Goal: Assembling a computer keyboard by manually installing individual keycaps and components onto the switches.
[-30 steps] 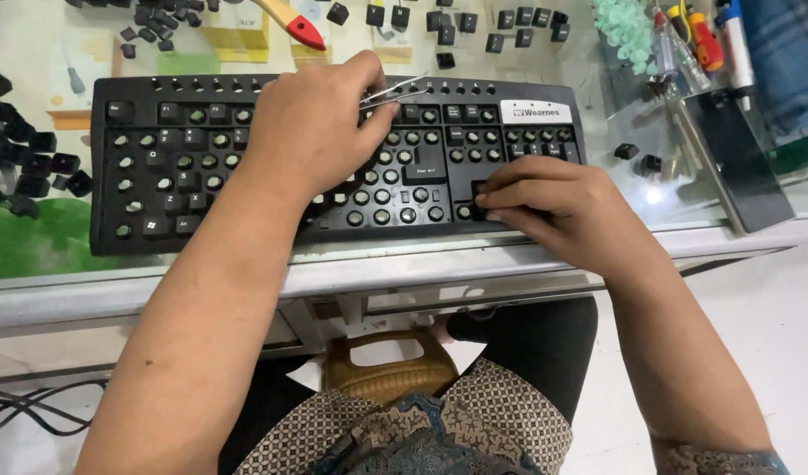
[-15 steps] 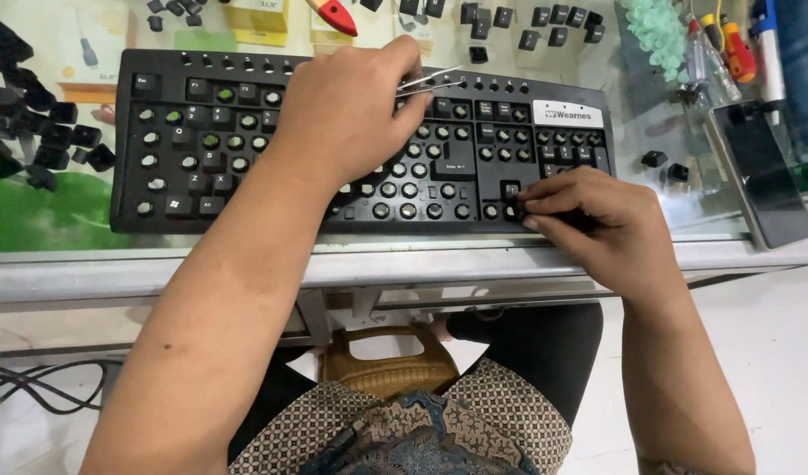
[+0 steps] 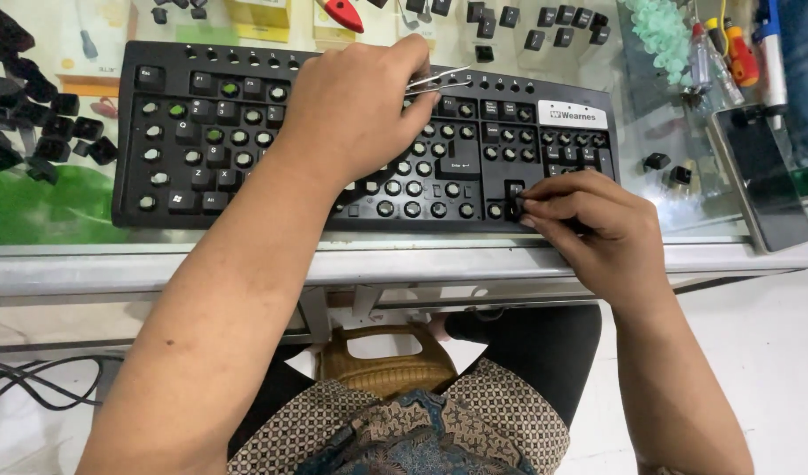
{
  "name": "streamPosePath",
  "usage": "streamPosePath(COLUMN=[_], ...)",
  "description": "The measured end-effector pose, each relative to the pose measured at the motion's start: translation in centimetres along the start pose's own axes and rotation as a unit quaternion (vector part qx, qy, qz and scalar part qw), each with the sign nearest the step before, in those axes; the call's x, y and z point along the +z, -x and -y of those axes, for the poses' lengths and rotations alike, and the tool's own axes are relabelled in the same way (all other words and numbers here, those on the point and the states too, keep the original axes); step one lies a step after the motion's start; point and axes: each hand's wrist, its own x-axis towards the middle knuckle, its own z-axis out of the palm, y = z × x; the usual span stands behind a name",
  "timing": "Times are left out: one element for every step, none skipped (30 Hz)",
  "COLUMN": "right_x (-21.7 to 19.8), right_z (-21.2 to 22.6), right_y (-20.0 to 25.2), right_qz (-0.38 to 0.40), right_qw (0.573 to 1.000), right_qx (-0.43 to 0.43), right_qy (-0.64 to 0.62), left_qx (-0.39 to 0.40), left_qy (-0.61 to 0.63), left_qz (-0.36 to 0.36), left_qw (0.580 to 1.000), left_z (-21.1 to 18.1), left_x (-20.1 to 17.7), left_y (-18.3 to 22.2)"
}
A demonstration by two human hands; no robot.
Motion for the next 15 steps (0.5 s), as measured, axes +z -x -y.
streamPosePath(right_x=[0.04, 0.03, 0.05, 0.09, 0.12, 0.15, 0.15, 0.19, 0.18, 0.16, 0.20, 0.21, 0.21, 0.20, 0.11], right_z=[-0.07, 0.05, 0.16, 0.27, 0.30, 0.34, 0.40, 0.34, 0.27, 0.21, 0.16, 0.12, 0.09, 0.12, 0.16], right_y=[0.00, 0.03, 0.02, 0.01, -0.01, -0.03, 0.00, 0.02, 0.07, 0.11, 0.06, 0.00, 0.00, -0.13, -0.19], right_qz=[0.002, 0.001, 0.004, 0.006, 0.006, 0.004, 0.002, 0.003, 0.004, 0.006, 0.006, 0.007, 0.008, 0.007, 0.013], right_qw=[1.000, 1.000, 1.000, 1.000, 1.000, 0.999, 0.999, 0.999, 0.999, 0.998, 0.998, 0.998, 0.997, 0.997, 0.997], right_qx=[-0.016, -0.015, -0.020, -0.025, -0.025, -0.028, -0.029, -0.029, -0.037, -0.044, -0.045, -0.055, -0.065, -0.065, -0.056], right_qy=[0.009, 0.009, 0.013, 0.018, 0.017, 0.021, 0.024, 0.024, 0.031, 0.038, 0.037, 0.042, 0.048, 0.048, 0.042], left_qx=[-0.003, -0.002, 0.000, 0.003, 0.002, 0.002, 0.002, 0.002, 0.001, 0.001, 0.000, 0.004, 0.008, 0.009, 0.007], left_qy=[0.001, 0.001, -0.001, -0.003, -0.004, -0.005, -0.005, -0.005, -0.004, -0.003, -0.003, -0.007, -0.010, -0.010, -0.014], left_qz=[0.004, 0.004, 0.001, -0.002, -0.001, 0.000, 0.003, 0.003, 0.000, -0.002, -0.002, 0.000, 0.002, 0.002, 0.005], left_qw=[1.000, 1.000, 1.000, 1.000, 1.000, 1.000, 1.000, 1.000, 1.000, 1.000, 1.000, 1.000, 1.000, 1.000, 1.000], left_z=[0.00, -0.03, -0.03, -0.02, -0.01, 0.00, -0.03, 0.02, 0.05, 0.07, 0.05, 0.00, -0.08, -0.09, -0.19], left_x=[0.03, 0.04, 0.03, 0.02, 0.03, 0.06, 0.10, 0.11, 0.16, 0.21, 0.17, 0.11, 0.07, -0.02, -0.03], left_y=[-0.01, -0.04, -0.04, -0.03, -0.03, -0.02, 0.00, 0.07, 0.06, 0.05, 0.06, 0.07, 0.03, 0.07, 0.06])
